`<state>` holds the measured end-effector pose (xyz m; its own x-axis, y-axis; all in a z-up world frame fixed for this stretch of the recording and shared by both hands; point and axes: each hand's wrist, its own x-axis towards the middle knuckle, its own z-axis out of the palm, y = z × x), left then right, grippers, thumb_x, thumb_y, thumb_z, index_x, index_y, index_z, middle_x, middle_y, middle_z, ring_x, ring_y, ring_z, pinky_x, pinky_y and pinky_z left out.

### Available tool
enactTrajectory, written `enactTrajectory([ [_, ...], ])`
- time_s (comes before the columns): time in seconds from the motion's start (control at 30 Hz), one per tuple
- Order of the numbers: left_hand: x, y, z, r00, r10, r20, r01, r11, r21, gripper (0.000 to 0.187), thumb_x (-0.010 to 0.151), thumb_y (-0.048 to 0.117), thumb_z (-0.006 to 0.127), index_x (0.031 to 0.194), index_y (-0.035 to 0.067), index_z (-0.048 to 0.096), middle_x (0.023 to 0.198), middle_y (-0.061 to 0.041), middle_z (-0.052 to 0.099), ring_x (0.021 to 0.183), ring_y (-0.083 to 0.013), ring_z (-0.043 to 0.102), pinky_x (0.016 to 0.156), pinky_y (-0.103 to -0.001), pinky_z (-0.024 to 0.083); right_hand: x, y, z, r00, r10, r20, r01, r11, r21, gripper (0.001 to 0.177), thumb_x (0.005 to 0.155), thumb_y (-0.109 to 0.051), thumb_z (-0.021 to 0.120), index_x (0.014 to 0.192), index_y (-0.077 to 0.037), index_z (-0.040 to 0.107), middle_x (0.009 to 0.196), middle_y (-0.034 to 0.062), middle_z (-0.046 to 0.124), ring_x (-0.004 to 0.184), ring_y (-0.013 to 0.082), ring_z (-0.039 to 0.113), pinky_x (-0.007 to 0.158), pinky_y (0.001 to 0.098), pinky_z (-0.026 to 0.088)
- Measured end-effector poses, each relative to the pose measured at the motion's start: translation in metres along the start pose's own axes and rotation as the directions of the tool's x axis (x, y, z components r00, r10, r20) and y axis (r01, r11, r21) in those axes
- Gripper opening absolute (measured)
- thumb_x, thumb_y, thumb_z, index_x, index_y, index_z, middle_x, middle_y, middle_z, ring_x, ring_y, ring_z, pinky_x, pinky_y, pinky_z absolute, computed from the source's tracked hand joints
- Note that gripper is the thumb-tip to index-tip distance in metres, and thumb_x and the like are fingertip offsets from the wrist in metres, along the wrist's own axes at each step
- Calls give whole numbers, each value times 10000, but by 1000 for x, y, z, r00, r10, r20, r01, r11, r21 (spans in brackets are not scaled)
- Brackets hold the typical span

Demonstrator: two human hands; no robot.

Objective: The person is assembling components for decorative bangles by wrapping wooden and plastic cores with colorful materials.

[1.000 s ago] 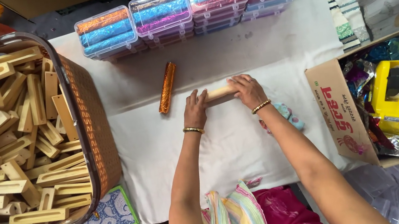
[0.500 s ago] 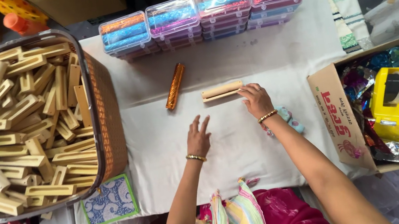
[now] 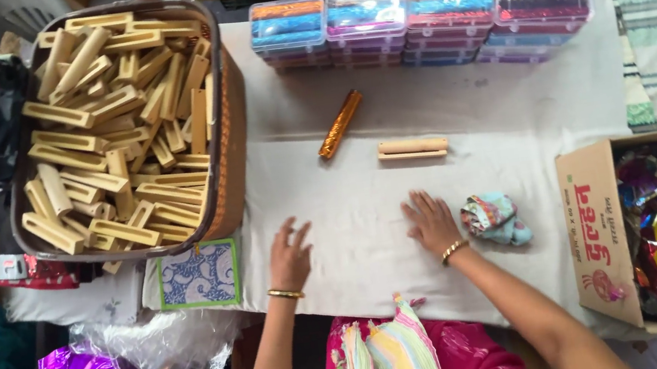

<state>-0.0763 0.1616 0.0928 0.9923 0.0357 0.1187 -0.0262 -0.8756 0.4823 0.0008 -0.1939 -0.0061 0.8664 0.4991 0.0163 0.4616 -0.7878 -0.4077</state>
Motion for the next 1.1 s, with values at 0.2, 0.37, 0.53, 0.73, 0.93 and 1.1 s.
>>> enactTrajectory([
  [0.2, 66, -64, -87, 859, 157, -487, -110, 986, 123, 251, 974, 54, 704, 1223, 85, 707, 1200, -109, 707, 1104, -247, 652, 951, -351, 550, -14, -20, 15, 966, 207, 154, -183, 971, -157, 736, 945, -365, 614, 1594, -313, 271, 1715, 20, 109, 1580, 263, 83, 1230, 611, 100],
  [0.37, 131, -116, -170, 953, -216, -214, 232, 971, 53, 323, 945, 184, 681, 1259, 114, 703, 1194, -87, 709, 1156, -261, 650, 1007, -418, 537, 1, -40, -15, 906, 286, 312, -217, 947, -238, 875, 883, -436, 694, 1601, -310, 210, 1718, 38, 61, 1580, 280, 47, 1232, 603, 131],
  [0.53, 181, -207, -127, 863, -465, 199, 425, 880, 211, 780, 860, 415, 797, 1496, 139, 437, 1465, -197, 467, 1355, -368, 449, 1106, -497, 394, 15, -65, -27, 817, 391, 423, -289, 914, -285, 1055, 787, -477, 812, 1606, -294, 173, 1719, 58, 39, 1585, 297, 42, 1248, 572, 180],
  [0.73, 199, -198, -94, 737, -468, 487, 267, 865, 426, 823, 867, 496, 762, 1553, 297, 353, 1627, -80, 323, 1458, -417, 319, 1134, -591, 329, 18, -71, -21, 795, 460, 397, -349, 880, -322, 1089, 757, -438, 857, 1604, -262, 196, 1718, 73, 60, 1586, 301, 86, 1237, 554, 236],
  [0.93, 209, -157, -155, 620, -438, 651, 194, 890, 413, 878, 784, 522, 819, 1523, 288, 406, 1539, 2, 528, 1404, -230, 513, 1228, -605, 181, 17, -67, -15, 777, 499, 383, -400, 862, -310, 1079, 728, -417, 881, 1591, -286, 247, 1721, 36, 77, 1587, 266, 100, 1241, 535, 247],
  [1.1, 207, -168, -143, 732, -405, 548, 329, 914, 236, 800, 701, 342, 879, 1425, 256, 550, 1297, -64, 665, 1284, -274, 595, 1182, -602, 105, 21, -68, -18, 774, 511, 373, -432, 858, -280, 1092, 693, -384, 909, 1581, -297, 280, 1720, 13, 84, 1589, 240, 103, 1249, 521, 238],
])
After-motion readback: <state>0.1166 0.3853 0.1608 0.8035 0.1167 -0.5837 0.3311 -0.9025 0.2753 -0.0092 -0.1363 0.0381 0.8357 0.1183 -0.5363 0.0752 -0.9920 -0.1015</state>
